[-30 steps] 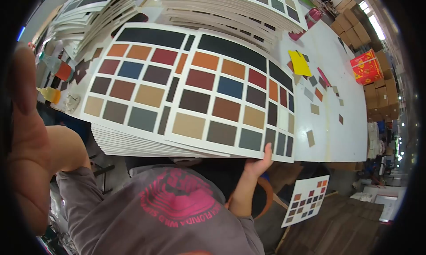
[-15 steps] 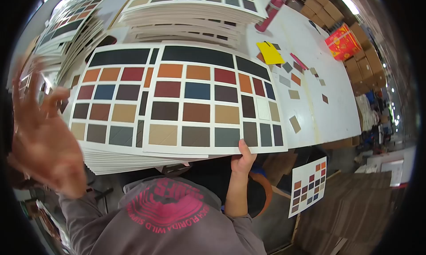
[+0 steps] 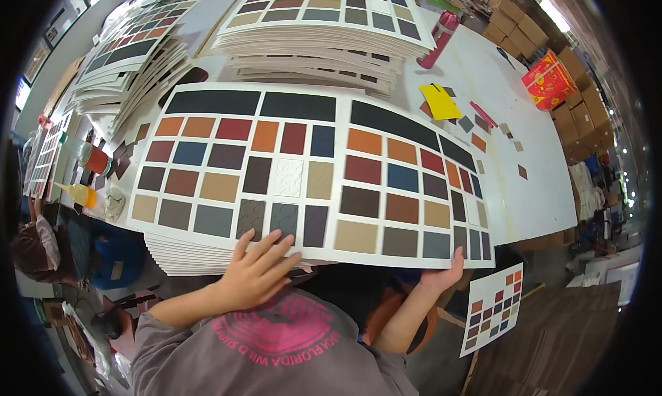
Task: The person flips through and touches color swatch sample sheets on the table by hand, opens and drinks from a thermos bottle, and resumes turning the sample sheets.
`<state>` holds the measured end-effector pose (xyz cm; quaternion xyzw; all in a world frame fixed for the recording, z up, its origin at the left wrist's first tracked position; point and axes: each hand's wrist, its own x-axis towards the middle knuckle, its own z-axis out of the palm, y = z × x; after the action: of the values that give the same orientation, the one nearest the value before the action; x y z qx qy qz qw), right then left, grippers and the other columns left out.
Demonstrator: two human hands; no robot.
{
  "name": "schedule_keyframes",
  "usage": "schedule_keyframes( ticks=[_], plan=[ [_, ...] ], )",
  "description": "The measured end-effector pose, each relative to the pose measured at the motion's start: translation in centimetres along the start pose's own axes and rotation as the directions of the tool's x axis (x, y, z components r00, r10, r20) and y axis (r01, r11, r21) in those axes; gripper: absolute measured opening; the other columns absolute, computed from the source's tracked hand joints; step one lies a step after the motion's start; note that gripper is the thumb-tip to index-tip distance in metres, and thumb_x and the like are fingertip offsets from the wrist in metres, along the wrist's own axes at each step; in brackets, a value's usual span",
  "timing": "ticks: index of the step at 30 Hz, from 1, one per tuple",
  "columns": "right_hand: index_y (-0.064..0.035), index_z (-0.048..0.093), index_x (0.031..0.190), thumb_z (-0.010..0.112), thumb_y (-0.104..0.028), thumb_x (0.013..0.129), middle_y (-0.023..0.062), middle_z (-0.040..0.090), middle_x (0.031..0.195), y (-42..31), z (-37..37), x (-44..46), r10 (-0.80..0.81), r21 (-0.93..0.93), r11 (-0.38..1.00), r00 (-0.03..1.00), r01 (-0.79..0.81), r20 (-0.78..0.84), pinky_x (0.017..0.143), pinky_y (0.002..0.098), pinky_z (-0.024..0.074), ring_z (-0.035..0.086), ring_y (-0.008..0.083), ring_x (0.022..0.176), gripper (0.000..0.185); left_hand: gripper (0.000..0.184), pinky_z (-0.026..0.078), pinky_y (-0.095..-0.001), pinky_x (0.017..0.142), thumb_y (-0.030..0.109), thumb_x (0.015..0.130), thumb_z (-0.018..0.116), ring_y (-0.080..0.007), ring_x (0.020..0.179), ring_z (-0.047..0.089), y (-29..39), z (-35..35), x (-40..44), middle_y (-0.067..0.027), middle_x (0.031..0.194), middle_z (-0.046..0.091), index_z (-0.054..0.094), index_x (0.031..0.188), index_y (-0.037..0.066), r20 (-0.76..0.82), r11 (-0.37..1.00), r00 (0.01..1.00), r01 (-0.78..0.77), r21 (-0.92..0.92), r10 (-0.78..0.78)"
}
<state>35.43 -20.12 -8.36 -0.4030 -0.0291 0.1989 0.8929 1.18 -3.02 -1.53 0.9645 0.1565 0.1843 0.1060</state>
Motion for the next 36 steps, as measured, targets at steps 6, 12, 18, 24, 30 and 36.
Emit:
schedule_keyframes(
  ticks=[6,12,18,24,30,36],
  plan=[
    [0.0068,0.055,0.112,0.056,-0.013,0.087,0.0160,0.063,0.105,1.9,-3.3,1.9,0.043,-0.033,0.998,0.998,-0.044,-0.037,0.084,0.0380,0.0520,0.063,0.0271,0.096,0.032,0.054,0.024,-0.0478,0.106,0.027,0.078,0.065,-0.0238,0.128,0.042,0.9,1.1,-0.6,-0.0085,0.137,0.047,0.053,0.129,0.012,-0.001,0.999,0.999,0.041,-0.005,-0.041],
    [0.0069,0.055,0.112,0.054,-0.013,0.089,0.0164,0.063,0.106,2.2,-4.6,2.3,0.048,-0.027,0.998,0.998,-0.049,-0.048,0.086,0.0374,0.0509,0.063,0.0268,0.097,0.031,0.056,0.030,-0.0435,0.104,0.031,0.080,0.064,-0.0233,0.127,0.043,0.1,0.0,1.2,-0.0084,0.136,0.047,0.051,0.129,0.007,0.094,0.999,0.996,0.010,-0.040,-0.006],
    [0.0070,0.055,0.114,0.053,-0.015,0.091,0.0162,0.062,0.109,2.5,-4.3,2.0,0.005,-0.015,1.000,1.000,-0.005,0.016,0.089,0.0378,0.0491,0.062,0.0268,0.099,0.032,0.061,0.033,-0.0444,0.103,0.041,0.080,0.063,-0.0240,0.128,0.042,-1.0,-0.5,3.4,-0.0110,0.137,0.046,0.050,0.128,0.005,0.124,0.993,0.992,0.012,-0.120,0.003],
    [0.0082,0.054,0.115,0.050,-0.015,0.092,0.0159,0.062,0.110,2.7,-5.2,2.2,0.032,-0.001,0.999,0.999,-0.032,0.030,0.090,0.0367,0.0476,0.061,0.0257,0.101,0.033,0.068,0.030,-0.0469,0.104,0.047,0.080,0.062,-0.0252,0.131,0.039,-1.5,-0.7,4.4,-0.0111,0.140,0.043,0.045,0.134,0.009,0.178,0.998,0.984,0.007,-0.062,0.004],
    [0.0068,0.052,0.118,0.051,-0.015,0.091,0.0157,0.061,0.113,2.6,-4.3,1.7,0.001,0.026,1.000,0.999,-0.001,0.035,0.091,0.0360,0.0468,0.060,0.0257,0.104,0.034,0.076,0.026,-0.0512,0.104,0.053,0.075,0.065,-0.0392,0.131,0.035,-0.3,1.0,4.2,-0.0264,0.140,0.037,0.047,0.133,0.008,0.061,0.986,0.987,0.144,0.083,-0.150],
    [0.0072,0.052,0.119,0.051,-0.015,0.093,0.0156,0.061,0.114,2.6,-4.1,1.6,-0.037,0.045,0.998,0.999,0.036,0.031,0.091,0.0360,0.0466,0.060,0.0257,0.104,0.034,0.067,0.032,-0.0506,0.099,0.053,0.078,0.062,-0.0369,0.125,0.043,-0.3,1.0,4.3,-0.0255,0.131,0.047,0.054,0.126,0.007,0.018,0.988,0.996,0.083,0.128,-0.086]
  ],
)
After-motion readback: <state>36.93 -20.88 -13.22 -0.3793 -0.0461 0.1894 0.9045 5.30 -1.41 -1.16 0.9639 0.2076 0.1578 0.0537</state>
